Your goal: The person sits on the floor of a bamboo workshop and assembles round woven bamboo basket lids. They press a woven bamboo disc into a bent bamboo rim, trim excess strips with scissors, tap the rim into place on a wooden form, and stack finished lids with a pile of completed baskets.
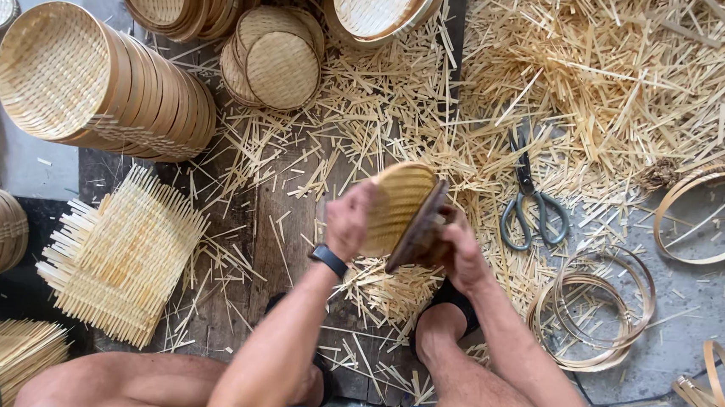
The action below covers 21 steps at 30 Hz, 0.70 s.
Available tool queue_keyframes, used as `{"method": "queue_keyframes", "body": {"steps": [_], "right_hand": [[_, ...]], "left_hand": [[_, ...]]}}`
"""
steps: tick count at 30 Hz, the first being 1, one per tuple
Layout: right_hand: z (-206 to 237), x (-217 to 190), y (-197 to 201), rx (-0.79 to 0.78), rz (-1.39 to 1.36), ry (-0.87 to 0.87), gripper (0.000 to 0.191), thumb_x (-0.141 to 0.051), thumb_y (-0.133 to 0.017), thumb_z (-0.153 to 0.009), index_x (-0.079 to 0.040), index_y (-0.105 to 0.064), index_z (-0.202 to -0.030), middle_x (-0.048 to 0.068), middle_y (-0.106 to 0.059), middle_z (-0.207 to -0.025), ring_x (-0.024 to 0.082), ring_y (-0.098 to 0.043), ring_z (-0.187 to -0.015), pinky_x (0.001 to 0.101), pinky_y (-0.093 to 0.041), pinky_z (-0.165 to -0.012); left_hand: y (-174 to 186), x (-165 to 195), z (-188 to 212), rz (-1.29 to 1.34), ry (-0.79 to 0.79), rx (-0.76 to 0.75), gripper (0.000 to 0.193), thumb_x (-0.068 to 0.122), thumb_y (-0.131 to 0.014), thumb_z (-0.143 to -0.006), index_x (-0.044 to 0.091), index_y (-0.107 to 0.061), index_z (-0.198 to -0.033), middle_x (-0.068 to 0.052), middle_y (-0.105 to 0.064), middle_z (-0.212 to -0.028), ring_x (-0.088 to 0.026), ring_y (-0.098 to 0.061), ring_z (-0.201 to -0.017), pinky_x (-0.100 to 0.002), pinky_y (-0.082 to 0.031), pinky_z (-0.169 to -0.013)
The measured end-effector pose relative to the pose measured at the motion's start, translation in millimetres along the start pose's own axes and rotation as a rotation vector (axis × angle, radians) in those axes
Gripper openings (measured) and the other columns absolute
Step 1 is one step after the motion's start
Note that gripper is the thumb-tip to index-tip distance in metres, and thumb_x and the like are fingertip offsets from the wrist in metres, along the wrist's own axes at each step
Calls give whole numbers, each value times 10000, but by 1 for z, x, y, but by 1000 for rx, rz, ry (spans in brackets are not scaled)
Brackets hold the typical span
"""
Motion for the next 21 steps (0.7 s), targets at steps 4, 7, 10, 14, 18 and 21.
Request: {"method": "queue_keyframes", "body": {"steps": [4,7,10,14,18,21], "right_hand": [[25,3,31,48,-305,21,552,-346,-636,-834,-72,-529,-1301,112,-649,-1156,276,-672,-1097,502,-598,-942],[41,25,60,103,-401,48,450,-335,-588,-893,-61,-616,-1249,130,-698,-1137,293,-698,-1051,506,-604,-870],[48,55,85,35,-456,102,384,-312,-585,-1018,12,-656,-1213,179,-725,-1115,318,-707,-1001,476,-590,-844],[49,87,98,-73,-528,110,375,-290,-576,-1057,47,-661,-1199,199,-739,-1097,338,-715,-982,502,-589,-870],[40,94,96,28,-466,2,436,-242,-646,-901,9,-651,-1258,128,-713,-1176,267,-673,-1118,463,-531,-1021],[44,86,90,27,-470,-24,533,-371,-758,-907,-15,-646,-1286,114,-705,-1179,273,-648,-1175,509,-491,-1057]], "left_hand": [[45,-70,-39,-242,535,-24,964,713,-476,-1108,-229,-630,-972,-376,-638,-875,-480,-518,-663,-617,-507,-608],[57,-62,-67,-6,348,-40,792,758,-596,-972,-3,-741,-1135,-131,-650,-1241,-191,-706,-1018,-345,-608,-794],[56,-39,-71,-263,221,129,762,734,-577,-898,56,-686,-1229,-180,-735,-1120,-247,-698,-988,-378,-574,-807],[-5,9,-38,-615,-203,5,492,545,-554,-989,100,-699,-1139,-140,-732,-1141,-268,-652,-1161,-430,-536,-1066],[-57,14,21,-777,-493,-49,545,426,-666,-859,-1,-680,-1197,-280,-603,-1374,-416,-496,-1331,-537,-307,-1141],[-56,-15,26,-803,-428,-112,347,235,-633,-985,62,-678,-1281,-190,-568,-1482,-363,-484,-1419,-492,-318,-1207]]}}
Point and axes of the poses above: each hand's wrist, its own z-axis away from the middle knuckle, its own y-axis out of the back of the hand, x = y × z, the point moved 4 cm from there along -z, towards the middle knuckle
